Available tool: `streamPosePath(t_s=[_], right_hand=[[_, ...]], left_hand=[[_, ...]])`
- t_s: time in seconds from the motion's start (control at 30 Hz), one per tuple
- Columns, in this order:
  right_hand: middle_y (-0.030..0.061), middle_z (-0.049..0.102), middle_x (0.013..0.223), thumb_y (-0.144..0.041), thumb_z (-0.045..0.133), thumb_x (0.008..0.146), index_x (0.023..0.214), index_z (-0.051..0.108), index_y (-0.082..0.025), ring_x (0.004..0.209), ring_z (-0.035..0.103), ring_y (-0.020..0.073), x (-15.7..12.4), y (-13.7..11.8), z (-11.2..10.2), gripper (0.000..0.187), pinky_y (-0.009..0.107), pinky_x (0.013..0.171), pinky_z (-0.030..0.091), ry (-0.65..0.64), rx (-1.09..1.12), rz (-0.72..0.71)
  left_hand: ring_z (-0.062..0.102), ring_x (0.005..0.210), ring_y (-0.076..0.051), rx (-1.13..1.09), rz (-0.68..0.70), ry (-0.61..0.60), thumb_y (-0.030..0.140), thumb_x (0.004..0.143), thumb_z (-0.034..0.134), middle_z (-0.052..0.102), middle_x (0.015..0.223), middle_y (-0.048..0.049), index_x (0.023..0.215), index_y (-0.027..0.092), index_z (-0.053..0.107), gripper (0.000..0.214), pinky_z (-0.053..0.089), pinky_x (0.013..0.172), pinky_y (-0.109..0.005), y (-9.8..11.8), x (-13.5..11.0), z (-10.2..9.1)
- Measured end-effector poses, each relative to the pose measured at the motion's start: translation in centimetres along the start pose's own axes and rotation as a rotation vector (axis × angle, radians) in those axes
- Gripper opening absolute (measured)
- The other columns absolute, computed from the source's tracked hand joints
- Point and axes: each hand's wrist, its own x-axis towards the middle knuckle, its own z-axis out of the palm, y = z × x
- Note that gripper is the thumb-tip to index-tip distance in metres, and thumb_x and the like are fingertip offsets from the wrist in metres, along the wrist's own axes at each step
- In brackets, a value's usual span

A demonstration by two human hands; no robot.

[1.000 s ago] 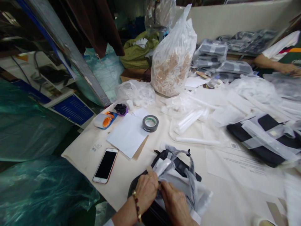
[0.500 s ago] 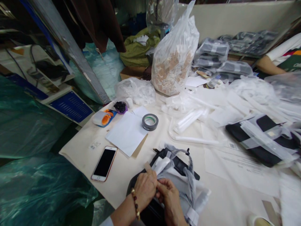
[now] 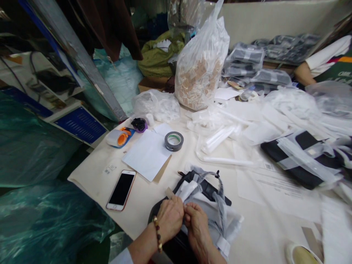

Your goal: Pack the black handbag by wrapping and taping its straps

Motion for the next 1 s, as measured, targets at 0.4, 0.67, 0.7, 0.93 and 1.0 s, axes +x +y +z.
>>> streamPosePath(t_s=[0.4, 0.67, 0.7, 0.93, 1.0], right_hand=[[-0.0105, 0.03, 0.032, -0.021, 0.052, 0.044, 0.043, 0.037, -0.019, 0.031, 0.021, 0.0006, 0.3, -2.1, -0.2, 0.016, 0.017, 0.035, 0.012, -0.087, -0.058, 0.027], [-0.0117, 0.035, 0.034, -0.016, 0.046, 0.046, 0.064, 0.045, -0.018, 0.029, 0.022, 0.003, 0.4, -2.3, -0.2, 0.018, 0.017, 0.034, 0.009, -0.093, -0.248, -0.06], [-0.0123, 0.033, 0.033, -0.015, 0.044, 0.047, 0.066, 0.045, -0.018, 0.029, 0.022, 0.0039, 0.4, -2.2, -0.3, 0.02, 0.017, 0.034, 0.01, -0.095, -0.3, -0.087], [-0.01, 0.037, 0.041, -0.018, 0.038, 0.062, 0.08, 0.045, -0.02, 0.033, 0.034, 0.0097, 1.4, -1.6, -1.3, 0.02, 0.02, 0.034, 0.023, -0.149, -0.74, -0.348], [-0.0085, 0.04, 0.043, -0.018, 0.038, 0.066, 0.08, 0.046, -0.02, 0.037, 0.039, 0.0112, 1.7, -1.4, -1.6, 0.016, 0.022, 0.038, 0.028, -0.162, -0.86, -0.493]], left_hand=[[0.057, 0.086, -0.027, -0.065, -0.028, 0.018, 0.013, 0.076, 0.036, 0.058, 0.083, -0.0134, 0.088, 0.009, 0.053, 0.021, 0.046, 0.07, -0.039, 0.2, -0.6, -1.1], [0.06, 0.081, -0.028, -0.009, -0.035, 0.014, -0.001, 0.074, 0.033, 0.06, 0.085, -0.0175, 0.091, 0.004, 0.057, 0.03, 0.048, 0.064, -0.039, 0.7, 0.0, -0.6], [0.061, 0.081, -0.028, -0.013, -0.037, 0.009, -0.002, 0.074, 0.033, 0.061, 0.084, -0.0173, 0.091, 0.004, 0.058, 0.03, 0.048, 0.064, -0.039, 0.8, 0.0, -0.8], [0.061, 0.081, -0.029, -0.01, -0.024, -0.022, -0.004, 0.075, 0.032, 0.062, 0.083, -0.0164, 0.088, 0.004, 0.06, 0.032, 0.049, 0.063, -0.039, 0.7, 0.3, -1.3], [0.061, 0.081, -0.029, -0.009, -0.009, -0.027, -0.003, 0.075, 0.032, 0.062, 0.083, -0.0165, 0.087, 0.004, 0.06, 0.031, 0.049, 0.062, -0.039, 0.6, 0.5, -1.1]])
